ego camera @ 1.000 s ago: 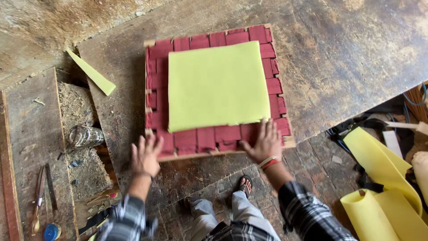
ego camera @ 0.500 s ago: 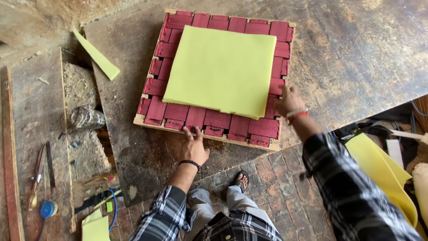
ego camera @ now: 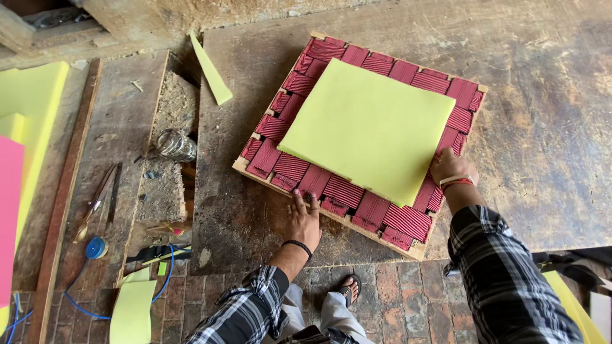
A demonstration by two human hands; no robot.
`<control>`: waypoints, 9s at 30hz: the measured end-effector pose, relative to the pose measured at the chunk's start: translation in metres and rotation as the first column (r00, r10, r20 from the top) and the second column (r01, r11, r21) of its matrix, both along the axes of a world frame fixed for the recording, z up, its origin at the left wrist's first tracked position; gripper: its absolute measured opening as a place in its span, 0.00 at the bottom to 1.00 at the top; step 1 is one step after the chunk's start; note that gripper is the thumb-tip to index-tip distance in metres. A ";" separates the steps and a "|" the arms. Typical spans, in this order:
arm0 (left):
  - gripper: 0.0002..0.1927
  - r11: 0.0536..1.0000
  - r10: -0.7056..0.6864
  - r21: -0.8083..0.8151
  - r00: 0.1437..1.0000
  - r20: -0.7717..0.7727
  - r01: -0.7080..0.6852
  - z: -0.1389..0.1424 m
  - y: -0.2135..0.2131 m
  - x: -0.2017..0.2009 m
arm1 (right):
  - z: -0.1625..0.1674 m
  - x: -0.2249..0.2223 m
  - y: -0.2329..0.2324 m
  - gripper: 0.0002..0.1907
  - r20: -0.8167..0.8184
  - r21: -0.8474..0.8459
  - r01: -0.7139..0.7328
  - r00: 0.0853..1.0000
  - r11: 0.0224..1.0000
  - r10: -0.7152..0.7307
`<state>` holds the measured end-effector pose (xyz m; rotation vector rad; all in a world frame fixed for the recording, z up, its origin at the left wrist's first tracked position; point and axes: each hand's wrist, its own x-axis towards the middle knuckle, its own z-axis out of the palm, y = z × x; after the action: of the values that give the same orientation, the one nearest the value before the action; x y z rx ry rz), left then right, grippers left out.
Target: The person cuts a pink foam sheet into two pieces using a knife and a wooden straightedge. They then move the pieces aside and place a yellow foam sheet on a wooden frame. Finally, they use a spray gun to apply a coating to the yellow foam sheet.
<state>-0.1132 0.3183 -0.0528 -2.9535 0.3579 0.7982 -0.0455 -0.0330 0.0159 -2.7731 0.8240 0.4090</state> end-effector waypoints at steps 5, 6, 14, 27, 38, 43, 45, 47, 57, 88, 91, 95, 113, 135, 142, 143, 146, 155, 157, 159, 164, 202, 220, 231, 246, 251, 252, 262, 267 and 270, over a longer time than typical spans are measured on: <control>0.41 0.999 -0.041 -0.024 0.991 0.130 0.045 0.006 0.009 0.003 | -0.009 0.004 0.001 0.27 -0.100 -0.094 -0.085 0.992 0.992 0.075; 0.44 0.998 -0.067 0.017 0.993 0.099 0.066 0.008 0.013 0.003 | -0.010 -0.002 0.002 0.27 -0.097 -0.082 -0.073 0.993 0.994 0.065; 0.46 0.988 -0.119 -0.094 0.992 0.036 0.122 0.008 0.072 -0.033 | -0.026 -0.098 0.017 0.19 -0.097 0.029 0.052 0.994 0.998 -0.049; 0.49 0.700 0.390 -0.625 0.918 -0.073 -0.347 -0.031 0.116 -0.011 | -0.083 -0.178 0.047 0.19 0.045 0.175 0.210 0.974 0.962 -0.220; 0.39 0.707 0.515 -0.706 0.710 0.480 -0.037 0.010 0.162 0.078 | -0.068 -0.144 0.220 0.15 -0.051 0.784 0.125 0.989 0.608 -0.138; 0.34 0.535 0.733 -0.624 0.681 0.007 -0.570 -0.001 0.189 0.002 | -0.076 -0.149 0.226 0.12 0.115 0.757 0.045 0.973 0.652 -0.200; 0.30 0.563 0.722 -0.621 0.690 0.049 -0.545 -0.007 0.196 -0.015 | -0.080 -0.148 0.224 0.11 0.206 0.757 -0.037 0.961 0.653 -0.184; 0.28 0.572 0.712 -0.604 0.701 0.031 -0.555 -0.015 0.194 -0.029 | -0.081 -0.141 0.213 0.11 0.180 0.739 -0.034 0.972 0.673 -0.149; 0.29 0.536 0.652 -0.686 0.757 -0.034 -0.492 -0.013 0.160 -0.063 | -0.066 -0.115 0.137 0.15 -0.065 0.834 0.109 0.993 0.542 -0.099; 0.54 0.645 0.703 -0.652 0.644 0.301 -0.400 0.002 0.382 0.241 | -0.051 -0.044 0.431 0.14 -0.028 0.894 0.030 1.000 0.447 -0.011; 0.50 0.568 0.742 -0.774 0.582 0.334 -0.280 -0.015 0.398 0.235 | -0.047 -0.043 0.446 0.14 -0.069 0.880 0.050 0.997 0.473 0.022; 0.46 0.558 0.734 -0.767 0.620 0.279 -0.316 -0.028 0.411 0.218 | -0.042 -0.030 0.472 0.12 -0.057 0.858 -0.033 0.986 0.513 0.159; 0.53 0.349 0.480 -0.861 0.718 0.504 0.370 0.200 0.333 0.177 | 0.017 0.010 0.589 0.41 0.554 0.737 -0.325 0.792 0.592 -0.255; 0.18 0.660 0.516 -0.534 0.835 -0.190 -0.529 0.019 0.329 -0.051 | 0.048 0.111 0.318 0.12 0.375 0.883 -0.278 0.903 0.380 -0.212; 0.19 0.680 0.536 -0.504 0.830 -0.154 -0.533 0.045 0.325 -0.046 | 0.044 0.123 0.330 0.13 0.439 0.765 -0.315 0.893 0.562 -0.098; 0.19 0.660 0.547 -0.527 0.823 -0.153 -0.536 0.044 0.325 -0.046 | 0.045 0.128 0.331 0.13 0.448 0.767 -0.314 0.887 0.560 -0.115; 0.18 0.677 0.555 -0.488 0.818 -0.151 -0.550 0.043 0.323 -0.042 | 0.045 0.135 0.333 0.15 0.465 0.774 -0.314 0.871 0.550 -0.156; 0.18 0.662 0.524 -0.525 0.831 -0.187 -0.535 0.050 0.324 -0.018 | 0.048 0.144 0.332 0.15 0.497 0.739 -0.335 0.857 0.584 -0.138; 0.18 0.655 0.518 -0.564 0.842 -0.149 -0.503 0.052 0.323 -0.012 | 0.051 0.158 0.334 0.14 0.525 0.746 -0.359 0.835 0.561 -0.164; 0.17 0.656 0.513 -0.570 0.846 -0.145 -0.495 0.053 0.321 -0.006 | 0.054 0.169 0.332 0.13 0.557 0.743 -0.385 0.808 0.547 -0.189; 0.16 0.675 0.515 -0.518 0.839 -0.178 -0.525 0.051 0.318 0.000 | 0.055 0.181 0.327 0.12 0.538 0.769 -0.362 0.812 0.527 -0.227; 0.20 0.685 0.375 -0.592 0.902 -0.213 -0.424 0.038 0.295 0.018 | 0.068 0.175 0.235 0.08 0.468 0.856 -0.286 0.782 0.430 -0.411; 0.16 0.614 0.452 -0.690 0.887 -0.091 -0.384 0.052 0.220 0.035 | 0.077 0.152 0.156 0.09 0.496 0.820 -0.221 0.736 0.528 -0.461; 0.15 0.584 0.438 -0.720 0.892 -0.110 -0.376 0.057 0.173 0.037 | 0.078 0.140 0.104 0.08 0.474 0.833 -0.207 0.745 0.513 -0.470; 0.11 0.590 0.325 -0.743 0.935 -0.139 -0.315 0.064 0.144 0.033 | 0.076 0.128 0.050 0.10 0.508 0.791 -0.163 0.711 0.589 -0.486; 0.11 0.533 0.363 -0.754 0.908 -0.207 -0.385 0.068 0.129 0.029 | 0.073 0.127 0.033 0.11 0.551 0.744 -0.110 0.659 0.659 -0.512; 0.11 0.518 0.338 -0.771 0.917 -0.214 -0.371 0.069 0.125 0.028 | 0.073 0.126 0.027 0.11 0.560 0.733 -0.102 0.653 0.672 -0.511; 0.12 0.512 0.314 -0.763 0.913 -0.262 -0.395 0.089 0.094 0.028 | 0.068 0.114 -0.024 0.08 0.570 0.783 -0.149 0.561 0.604 -0.600; 0.10 0.542 0.326 -0.733 0.907 -0.268 -0.411 0.088 0.076 0.025 | 0.072 0.102 -0.040 0.08 0.588 0.762 -0.125 0.544 0.635 -0.599; 0.11 0.569 0.325 -0.726 0.917 -0.232 -0.386 0.083 0.072 0.023 | 0.072 0.088 -0.045 0.08 0.556 0.781 -0.110 0.571 0.615 -0.604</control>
<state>-0.0902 0.3901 0.0300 -3.9064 0.0882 0.9897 0.0425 -0.0776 0.0878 -1.6422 0.6070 -0.4693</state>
